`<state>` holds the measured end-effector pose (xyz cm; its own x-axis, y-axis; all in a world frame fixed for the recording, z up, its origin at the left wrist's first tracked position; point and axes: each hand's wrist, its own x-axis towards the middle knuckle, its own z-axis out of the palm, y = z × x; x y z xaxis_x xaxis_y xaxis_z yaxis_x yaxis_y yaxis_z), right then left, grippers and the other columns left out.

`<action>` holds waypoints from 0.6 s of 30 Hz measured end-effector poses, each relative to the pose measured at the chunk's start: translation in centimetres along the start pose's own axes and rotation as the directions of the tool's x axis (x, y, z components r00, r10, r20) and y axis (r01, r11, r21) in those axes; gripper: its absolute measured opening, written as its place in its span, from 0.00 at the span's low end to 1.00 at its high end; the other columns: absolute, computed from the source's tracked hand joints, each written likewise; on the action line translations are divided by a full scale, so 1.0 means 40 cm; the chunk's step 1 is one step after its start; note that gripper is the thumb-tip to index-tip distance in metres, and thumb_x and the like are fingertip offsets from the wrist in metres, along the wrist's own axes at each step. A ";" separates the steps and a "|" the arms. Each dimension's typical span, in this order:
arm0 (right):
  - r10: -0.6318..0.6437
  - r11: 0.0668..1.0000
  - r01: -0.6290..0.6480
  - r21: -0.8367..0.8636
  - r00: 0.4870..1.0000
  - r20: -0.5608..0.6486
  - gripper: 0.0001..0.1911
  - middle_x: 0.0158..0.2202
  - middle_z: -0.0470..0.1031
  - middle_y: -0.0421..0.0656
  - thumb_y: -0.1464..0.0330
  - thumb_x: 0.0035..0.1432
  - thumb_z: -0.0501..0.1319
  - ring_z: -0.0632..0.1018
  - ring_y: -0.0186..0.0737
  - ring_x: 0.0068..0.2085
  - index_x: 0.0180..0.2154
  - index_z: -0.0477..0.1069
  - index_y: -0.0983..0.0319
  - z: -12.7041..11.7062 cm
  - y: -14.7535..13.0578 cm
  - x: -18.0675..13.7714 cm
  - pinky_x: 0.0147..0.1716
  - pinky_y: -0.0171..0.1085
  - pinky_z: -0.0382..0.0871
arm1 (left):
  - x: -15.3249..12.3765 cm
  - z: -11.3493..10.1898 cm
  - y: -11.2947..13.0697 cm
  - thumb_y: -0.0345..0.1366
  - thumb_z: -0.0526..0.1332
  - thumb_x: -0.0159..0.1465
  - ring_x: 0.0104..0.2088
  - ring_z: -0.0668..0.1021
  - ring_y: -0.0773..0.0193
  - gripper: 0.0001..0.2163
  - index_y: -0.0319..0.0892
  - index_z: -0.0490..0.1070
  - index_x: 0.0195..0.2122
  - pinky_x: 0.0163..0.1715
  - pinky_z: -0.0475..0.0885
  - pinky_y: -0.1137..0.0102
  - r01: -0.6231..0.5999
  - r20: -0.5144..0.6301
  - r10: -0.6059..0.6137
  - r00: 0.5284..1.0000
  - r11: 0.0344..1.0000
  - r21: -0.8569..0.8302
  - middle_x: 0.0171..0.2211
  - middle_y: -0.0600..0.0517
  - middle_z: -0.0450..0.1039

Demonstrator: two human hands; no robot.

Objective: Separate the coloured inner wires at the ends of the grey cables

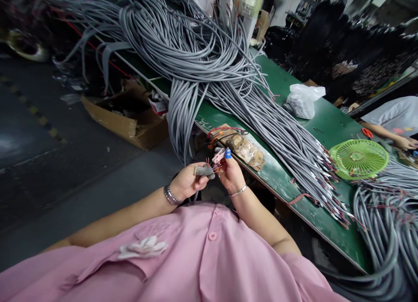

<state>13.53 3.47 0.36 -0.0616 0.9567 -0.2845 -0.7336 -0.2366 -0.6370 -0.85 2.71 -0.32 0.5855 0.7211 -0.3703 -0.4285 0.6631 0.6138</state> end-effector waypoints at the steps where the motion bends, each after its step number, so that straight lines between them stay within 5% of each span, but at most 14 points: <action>1: 0.010 1.000 -0.010 0.007 1.000 0.003 0.16 0.26 0.72 0.37 0.56 0.54 0.66 0.70 0.29 0.25 0.33 0.74 0.63 -0.002 0.000 -0.001 0.24 0.28 0.65 | -0.001 -0.001 0.000 0.32 0.62 0.50 0.08 0.60 0.75 0.04 0.36 0.71 0.26 0.09 0.52 0.79 -0.005 -0.005 0.005 1.000 1.000 0.006 0.11 0.54 0.65; 10: 0.081 0.997 -0.081 0.004 0.995 0.063 0.18 0.31 0.75 0.40 0.55 0.55 0.64 0.72 0.30 0.28 0.37 0.74 0.63 -0.015 -0.004 -0.011 0.24 0.28 0.69 | -0.043 0.013 -0.001 0.34 0.64 0.52 0.08 0.59 0.74 0.06 0.37 0.69 0.25 0.09 0.50 0.78 -0.094 -0.057 0.103 0.993 0.986 0.138 0.10 0.55 0.63; 18: -0.003 0.995 0.007 -0.095 0.999 0.044 0.17 0.31 0.74 0.41 0.55 0.55 0.64 0.72 0.30 0.28 0.36 0.73 0.63 -0.011 -0.011 -0.029 0.26 0.28 0.69 | -0.051 0.021 -0.001 0.36 0.65 0.53 0.09 0.60 0.74 0.08 0.37 0.70 0.25 0.10 0.51 0.77 -0.186 -0.085 0.206 0.975 0.962 0.201 0.11 0.55 0.64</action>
<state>14.20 2.37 0.66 -0.0894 0.9640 -0.2504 -0.6665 -0.2447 -0.7042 -1.46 1.06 1.00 0.4240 0.8567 -0.2938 -0.3823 0.4634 0.7995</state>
